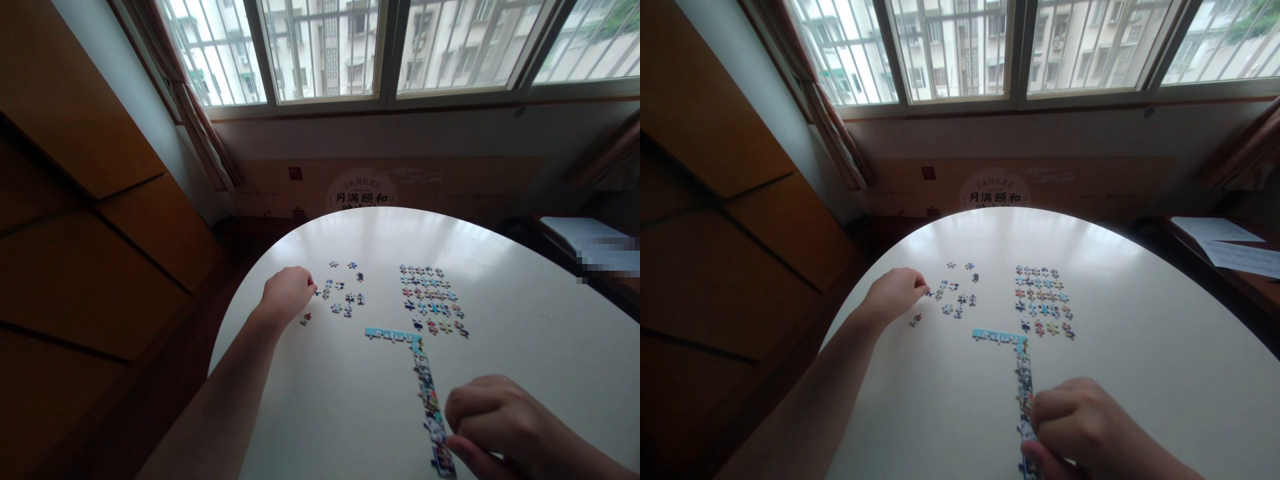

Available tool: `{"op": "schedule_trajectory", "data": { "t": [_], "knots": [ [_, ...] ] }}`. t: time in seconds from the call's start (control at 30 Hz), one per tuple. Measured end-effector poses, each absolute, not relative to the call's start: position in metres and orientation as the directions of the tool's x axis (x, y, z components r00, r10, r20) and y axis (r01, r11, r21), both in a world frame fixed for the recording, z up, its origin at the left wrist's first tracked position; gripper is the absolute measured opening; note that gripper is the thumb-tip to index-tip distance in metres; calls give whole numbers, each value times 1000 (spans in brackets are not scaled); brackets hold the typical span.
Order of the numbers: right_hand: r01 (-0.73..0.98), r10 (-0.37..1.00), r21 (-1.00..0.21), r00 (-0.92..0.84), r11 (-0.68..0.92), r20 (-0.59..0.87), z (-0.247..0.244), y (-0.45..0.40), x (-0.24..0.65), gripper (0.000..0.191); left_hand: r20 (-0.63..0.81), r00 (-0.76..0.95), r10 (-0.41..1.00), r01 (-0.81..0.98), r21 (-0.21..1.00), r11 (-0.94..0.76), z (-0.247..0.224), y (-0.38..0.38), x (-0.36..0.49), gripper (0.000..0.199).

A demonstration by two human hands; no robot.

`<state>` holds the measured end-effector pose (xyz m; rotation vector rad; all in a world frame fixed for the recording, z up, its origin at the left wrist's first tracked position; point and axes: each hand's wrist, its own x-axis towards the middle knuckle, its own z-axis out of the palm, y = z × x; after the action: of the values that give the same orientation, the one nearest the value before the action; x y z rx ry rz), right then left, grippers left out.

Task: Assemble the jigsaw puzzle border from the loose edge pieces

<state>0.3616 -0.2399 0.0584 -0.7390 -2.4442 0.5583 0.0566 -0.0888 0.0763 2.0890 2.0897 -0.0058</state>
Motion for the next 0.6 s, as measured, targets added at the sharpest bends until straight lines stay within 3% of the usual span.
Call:
{"op": "schedule_trajectory", "data": {
  "t": [0.37,0.6],
  "knots": [
    [396,607,-512,-711,762,354,57,-240,362,47,-85,211,974,953,240,-186,73,-91,61,19],
    [387,604,-527,-723,757,336,57,-240,364,45,-70,477,876,832,356,-425,70,-94,63,18]
  ]
}}
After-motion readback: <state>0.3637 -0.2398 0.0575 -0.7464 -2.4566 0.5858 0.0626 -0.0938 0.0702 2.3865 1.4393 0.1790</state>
